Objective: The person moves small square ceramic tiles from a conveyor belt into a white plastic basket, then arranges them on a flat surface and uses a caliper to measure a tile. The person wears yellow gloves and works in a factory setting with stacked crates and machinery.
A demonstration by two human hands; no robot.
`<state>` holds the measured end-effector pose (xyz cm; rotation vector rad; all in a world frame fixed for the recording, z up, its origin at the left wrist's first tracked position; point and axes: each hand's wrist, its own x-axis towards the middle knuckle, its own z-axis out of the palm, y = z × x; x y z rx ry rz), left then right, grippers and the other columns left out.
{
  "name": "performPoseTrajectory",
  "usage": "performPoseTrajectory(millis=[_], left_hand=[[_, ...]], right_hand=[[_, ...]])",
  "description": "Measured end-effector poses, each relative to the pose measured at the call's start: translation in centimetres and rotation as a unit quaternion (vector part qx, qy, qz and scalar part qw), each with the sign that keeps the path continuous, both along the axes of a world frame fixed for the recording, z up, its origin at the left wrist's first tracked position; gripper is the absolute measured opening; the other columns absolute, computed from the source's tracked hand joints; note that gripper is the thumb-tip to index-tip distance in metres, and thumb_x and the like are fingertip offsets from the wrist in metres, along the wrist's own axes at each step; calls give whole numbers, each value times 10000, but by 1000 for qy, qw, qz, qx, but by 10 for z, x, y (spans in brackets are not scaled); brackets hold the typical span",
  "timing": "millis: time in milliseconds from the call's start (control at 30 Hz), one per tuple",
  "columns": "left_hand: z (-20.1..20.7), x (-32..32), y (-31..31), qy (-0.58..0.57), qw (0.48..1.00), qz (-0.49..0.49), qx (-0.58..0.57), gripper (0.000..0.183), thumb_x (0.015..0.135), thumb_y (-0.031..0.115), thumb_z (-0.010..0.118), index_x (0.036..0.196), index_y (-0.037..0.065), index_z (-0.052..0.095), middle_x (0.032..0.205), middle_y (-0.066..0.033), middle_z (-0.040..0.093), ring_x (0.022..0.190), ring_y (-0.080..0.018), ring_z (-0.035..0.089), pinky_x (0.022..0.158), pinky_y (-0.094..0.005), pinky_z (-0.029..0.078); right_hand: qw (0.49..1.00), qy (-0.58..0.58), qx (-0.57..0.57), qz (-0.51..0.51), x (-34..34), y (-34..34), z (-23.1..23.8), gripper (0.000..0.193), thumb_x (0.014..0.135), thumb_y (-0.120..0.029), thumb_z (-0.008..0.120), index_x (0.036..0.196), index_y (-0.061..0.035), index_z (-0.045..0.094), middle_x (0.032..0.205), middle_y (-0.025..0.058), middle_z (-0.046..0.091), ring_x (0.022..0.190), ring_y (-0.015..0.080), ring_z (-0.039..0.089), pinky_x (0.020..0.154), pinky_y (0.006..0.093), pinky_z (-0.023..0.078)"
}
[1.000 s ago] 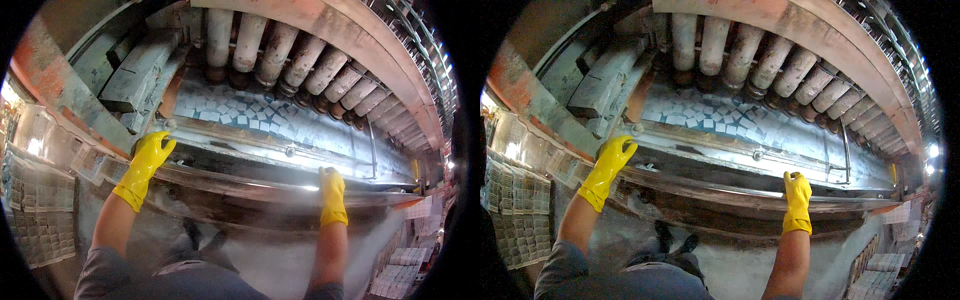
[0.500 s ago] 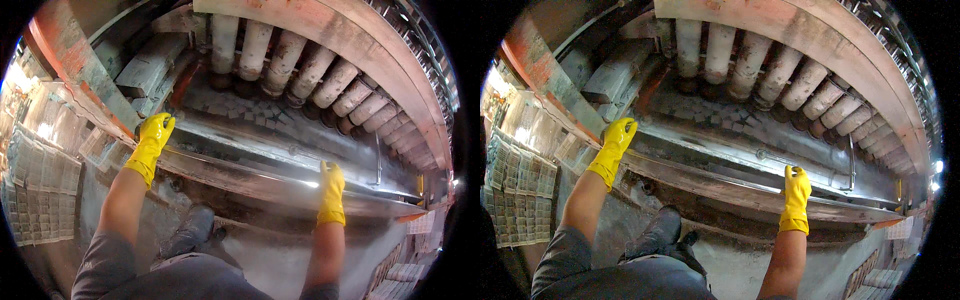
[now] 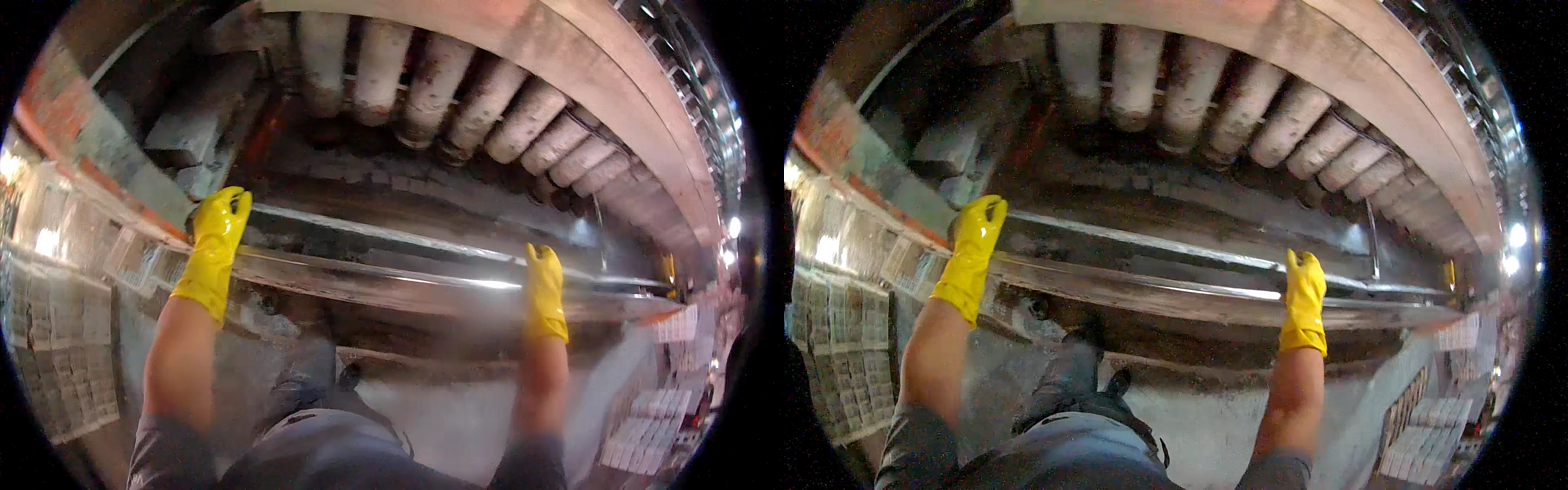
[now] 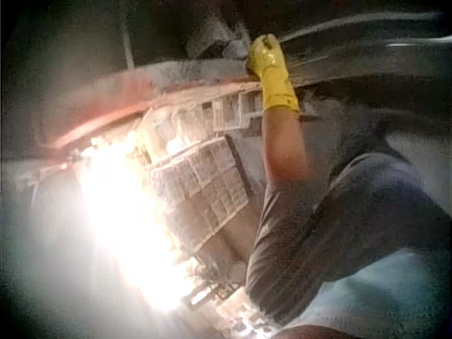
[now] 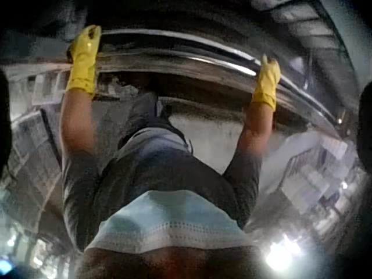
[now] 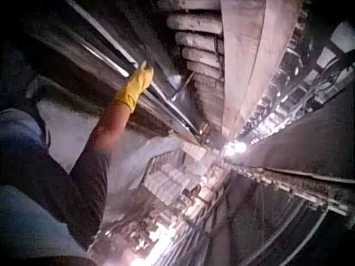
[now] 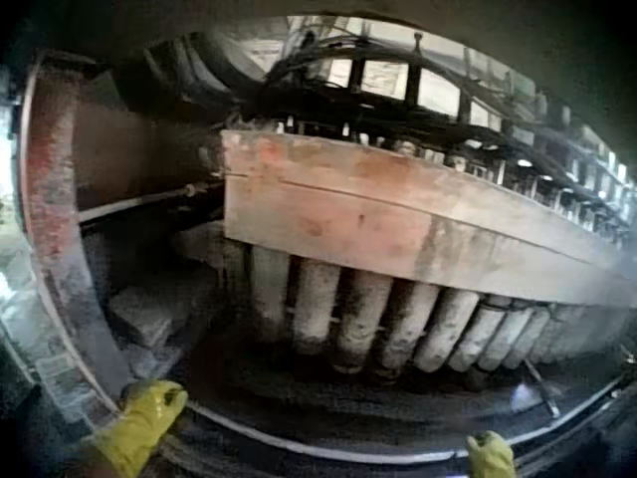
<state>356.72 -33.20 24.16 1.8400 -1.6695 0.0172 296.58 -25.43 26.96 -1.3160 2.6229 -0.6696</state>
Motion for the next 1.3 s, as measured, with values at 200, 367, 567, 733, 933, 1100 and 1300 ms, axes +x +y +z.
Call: performPoseTrajectory(millis=[200,367,567,733,933,1100,1300], left_hand=[[-7,22,-15,7,999,-21,-33,332,951,367,735,1091,71,783,1031,-151,787,968,-355,749,850,-430,577],[0,14,-34,-6,999,-32,16,333,972,363,713,1114,69,775,1085,-169,776,1004,-361,738,873,-432,570],[21,14,-60,-57,997,-16,49,374,984,388,685,1156,67,767,1147,-176,767,1053,-369,728,921,-440,561],[26,9,-87,-88,994,1,60,393,991,410,665,1173,77,765,1168,-182,762,1081,-380,720,950,-451,556],[33,-3,-116,-56,991,29,115,393,993,413,658,1196,91,759,1178,-185,758,1095,-382,716,974,-464,548],[28,-7,-138,-73,989,28,123,403,994,423,646,1205,98,754,1191,-183,754,1111,-374,710,979,-466,548],[23,-1,-140,-59,996,20,69,412,966,453,654,1180,117,759,1151,-162,759,1086,-397,701,972,-487,546]], right_hand=[[996,54,65,-13,-4,-16,-12,573,983,-540,593,1260,-55,722,1174,208,753,1119,390,706,977,459,534],[991,110,52,-52,-25,-23,-19,575,982,-549,566,1173,-33,731,1156,220,751,1081,410,714,938,494,544],[994,70,9,-87,-29,-55,-14,649,968,-611,559,1295,-71,709,1264,209,725,1187,396,682,1016,476,511],[991,65,72,-92,-32,-83,3,664,978,-604,559,1361,-74,670,1356,190,686,1254,380,650,1056,467,492],[991,97,53,-76,-40,-111,-4,633,971,-587,560,1335,-84,682,1326,200,700,1200,407,674,1017,503,515],[987,88,93,-98,-43,-129,4,633,958,-591,566,1334,-97,690,1363,202,680,1221,421,660,1038,514,498],[988,114,86,-62,-57,-122,-5,619,980,-547,571,1385,-87,658,1365,189,679,1136,401,701,941,513,574]])
